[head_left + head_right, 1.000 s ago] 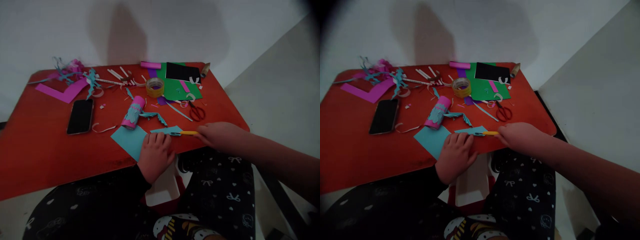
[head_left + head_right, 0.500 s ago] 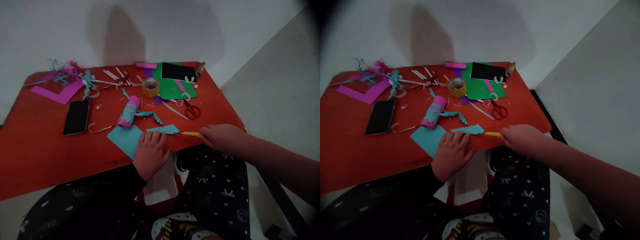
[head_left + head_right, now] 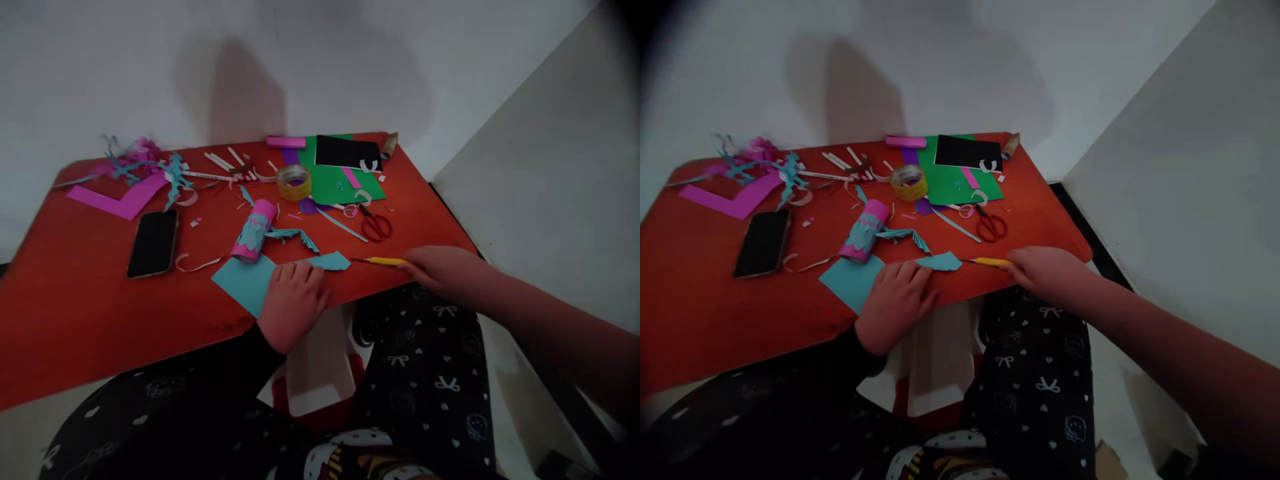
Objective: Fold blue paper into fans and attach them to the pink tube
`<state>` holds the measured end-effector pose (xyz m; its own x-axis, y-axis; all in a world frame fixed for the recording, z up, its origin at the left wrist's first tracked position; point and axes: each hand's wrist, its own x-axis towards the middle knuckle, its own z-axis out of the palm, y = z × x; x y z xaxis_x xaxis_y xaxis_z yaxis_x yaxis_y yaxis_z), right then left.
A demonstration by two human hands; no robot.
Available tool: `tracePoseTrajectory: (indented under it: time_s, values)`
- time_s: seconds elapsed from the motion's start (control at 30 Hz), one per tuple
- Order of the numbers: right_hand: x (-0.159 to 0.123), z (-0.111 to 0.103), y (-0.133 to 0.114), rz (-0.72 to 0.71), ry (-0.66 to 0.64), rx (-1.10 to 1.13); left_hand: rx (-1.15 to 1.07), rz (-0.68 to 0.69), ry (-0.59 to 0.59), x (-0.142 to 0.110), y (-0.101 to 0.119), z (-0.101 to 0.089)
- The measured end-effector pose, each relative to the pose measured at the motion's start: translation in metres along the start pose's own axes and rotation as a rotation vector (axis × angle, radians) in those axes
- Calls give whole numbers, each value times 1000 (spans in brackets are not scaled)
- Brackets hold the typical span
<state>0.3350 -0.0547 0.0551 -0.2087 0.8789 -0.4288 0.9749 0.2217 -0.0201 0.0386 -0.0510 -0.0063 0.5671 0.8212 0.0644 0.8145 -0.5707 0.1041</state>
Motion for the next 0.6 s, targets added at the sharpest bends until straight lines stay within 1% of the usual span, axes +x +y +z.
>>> tracePoseTrajectory:
  time_s: [0.1, 0.17, 0.27, 0.37, 0.43, 0.47, 0.5, 0.53, 0.57, 0.6]
  values:
    - [9, 7, -4, 55, 108, 54, 4, 10, 30, 11, -10, 2]
    - [18, 15, -10, 83, 144, 73, 2, 44, 56, 18, -16, 5]
    - [30, 24, -18, 62, 204, 49, -57, 44, 98, 25, -26, 6]
    - [38, 25, -23, 55, 259, -36, -294, -17, 163, 29, -35, 0]
    - [43, 21, -28, 71, 326, -58, -538, -119, 208, 31, -40, -7]
    - [46, 19, -33, 69, 379, -23, -675, -192, 224, 32, -41, -10]
    - [50, 17, -39, 54, 438, 59, -813, -265, 228, 32, -43, -13]
    - [55, 15, -48, 24, 495, 192, -946, -329, 230, 32, -43, -16]
    - [61, 13, -58, -29, 523, 373, -1063, -378, 231, 32, -43, -18]
    - [67, 11, -69, -85, 523, 595, -1156, -408, 240, 32, -43, -20]
